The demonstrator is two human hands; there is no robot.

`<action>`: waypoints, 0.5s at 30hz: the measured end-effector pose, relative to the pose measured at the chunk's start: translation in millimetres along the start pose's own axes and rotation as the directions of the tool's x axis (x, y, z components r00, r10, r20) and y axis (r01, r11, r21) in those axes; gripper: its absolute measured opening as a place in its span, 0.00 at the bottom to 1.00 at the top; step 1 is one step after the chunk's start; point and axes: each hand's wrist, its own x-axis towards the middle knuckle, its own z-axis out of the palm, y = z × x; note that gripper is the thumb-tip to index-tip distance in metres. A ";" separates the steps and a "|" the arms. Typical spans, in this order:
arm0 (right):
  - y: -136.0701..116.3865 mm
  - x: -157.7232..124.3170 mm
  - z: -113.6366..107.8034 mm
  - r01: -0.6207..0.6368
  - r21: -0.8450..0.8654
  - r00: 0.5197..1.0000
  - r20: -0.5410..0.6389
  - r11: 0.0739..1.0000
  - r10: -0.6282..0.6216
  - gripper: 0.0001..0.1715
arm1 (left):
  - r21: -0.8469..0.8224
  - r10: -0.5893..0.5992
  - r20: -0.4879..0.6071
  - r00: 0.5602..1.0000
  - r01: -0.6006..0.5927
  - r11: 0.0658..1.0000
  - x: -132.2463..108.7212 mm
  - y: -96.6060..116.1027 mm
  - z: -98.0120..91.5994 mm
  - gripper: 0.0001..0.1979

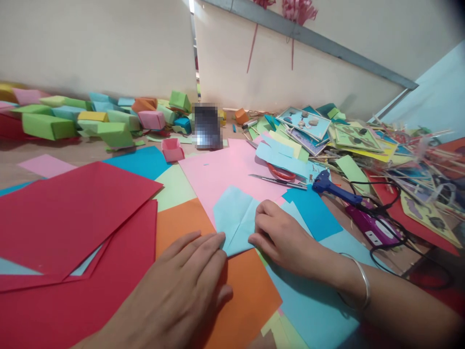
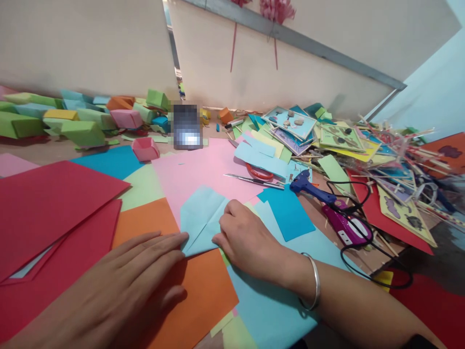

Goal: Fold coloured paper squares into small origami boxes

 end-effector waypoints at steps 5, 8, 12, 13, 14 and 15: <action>0.5 0.1 -0.4 -0.013 0.012 1.000 0.003 1.000 0.013 0.12 | -0.040 0.047 0.070 0.996 -0.045 0.998 1.1 -1.0 -0.1 0.14; 0.3 -0.4 -0.1 -0.012 0.022 1.000 0.000 1.000 0.012 0.13 | 0.007 0.069 0.084 0.994 -0.069 0.998 1.2 -2.0 4.8 0.16; -0.4 -1.1 0.1 -0.018 0.050 1.000 -0.006 0.999 0.019 0.14 | 0.031 0.051 0.093 0.994 -0.054 0.998 0.1 -2.6 10.3 0.13; -0.5 -1.2 0.0 -0.020 0.061 1.000 -0.013 0.998 0.021 0.15 | 0.026 0.047 0.110 0.993 -0.050 0.998 0.0 -2.6 10.9 0.13; -0.3 -1.3 -0.2 -0.023 0.071 0.999 -0.020 0.997 0.025 0.16 | 0.021 0.046 0.121 0.992 -0.049 0.999 0.1 -2.6 11.1 0.13; -0.1 -1.3 -0.5 -0.027 0.079 0.999 -0.027 0.997 0.030 0.16 | 0.018 0.044 0.135 0.990 -0.046 0.999 0.3 -2.6 11.0 0.13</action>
